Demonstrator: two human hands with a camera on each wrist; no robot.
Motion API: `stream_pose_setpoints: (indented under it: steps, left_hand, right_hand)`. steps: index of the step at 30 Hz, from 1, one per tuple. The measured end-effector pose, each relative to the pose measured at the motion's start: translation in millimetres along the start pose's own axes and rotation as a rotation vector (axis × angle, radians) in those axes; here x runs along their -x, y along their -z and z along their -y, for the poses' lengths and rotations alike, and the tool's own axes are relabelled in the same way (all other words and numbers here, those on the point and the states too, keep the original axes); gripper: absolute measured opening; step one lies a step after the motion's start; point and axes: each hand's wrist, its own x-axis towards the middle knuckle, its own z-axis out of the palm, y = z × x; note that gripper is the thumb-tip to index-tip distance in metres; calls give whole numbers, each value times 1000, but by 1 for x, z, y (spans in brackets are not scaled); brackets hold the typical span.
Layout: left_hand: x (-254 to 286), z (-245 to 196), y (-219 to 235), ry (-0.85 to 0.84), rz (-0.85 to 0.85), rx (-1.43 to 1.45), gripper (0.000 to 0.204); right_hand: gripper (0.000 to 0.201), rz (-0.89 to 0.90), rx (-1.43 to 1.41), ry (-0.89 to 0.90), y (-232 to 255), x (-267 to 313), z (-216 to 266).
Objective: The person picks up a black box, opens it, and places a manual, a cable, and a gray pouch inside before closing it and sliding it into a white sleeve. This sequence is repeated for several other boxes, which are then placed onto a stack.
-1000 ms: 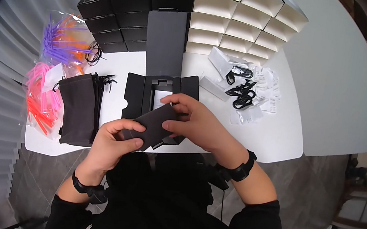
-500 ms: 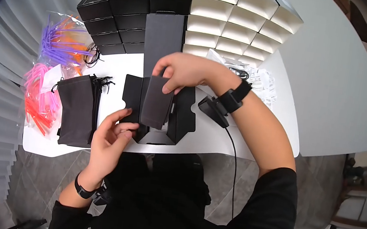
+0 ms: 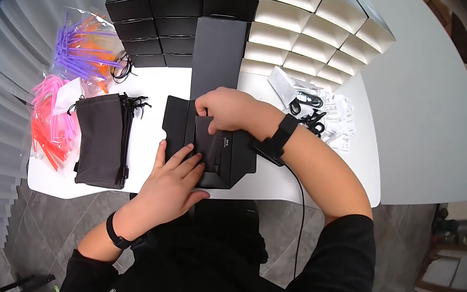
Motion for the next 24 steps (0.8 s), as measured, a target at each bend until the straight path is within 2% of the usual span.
stream_pose_setpoints:
  steps: [4,7,8,11,14,17,20,23,24]
  left_hand:
    - [-15,1,4,-49,83,-18,51]
    - [-28,4,2,-52,98,-86,58]
    - [-30,5,1,-33,170,-113,63]
    - [-35,5,2,-32,262,-147,64]
    - [-41,5,7,-26,307,-90,62]
    - [-43,8,2,-21,296,-63,61]
    - [-40,7,4,-24,303,-100,62]
    - [-24,15,34,5,61,60,65]
    - [-14,23,44,75,-58,301,68]
  right_hand:
    - [33,-42,301,-79,-12,14,27]
    - [31,-275,398,73,-32,16,25]
    - [27,-268,397,113,-32,17,23]
    - [27,-29,273,125,-24,18,21]
    - [29,-56,369,134,-33,19,16]
    - [32,-10,459,60,-39,14,23]
    - [30,37,361,70,-34,13,17]
    - [26,-423,-16,241,-17,45,6]
    - [24,-531,-179,137,-8,62,8]
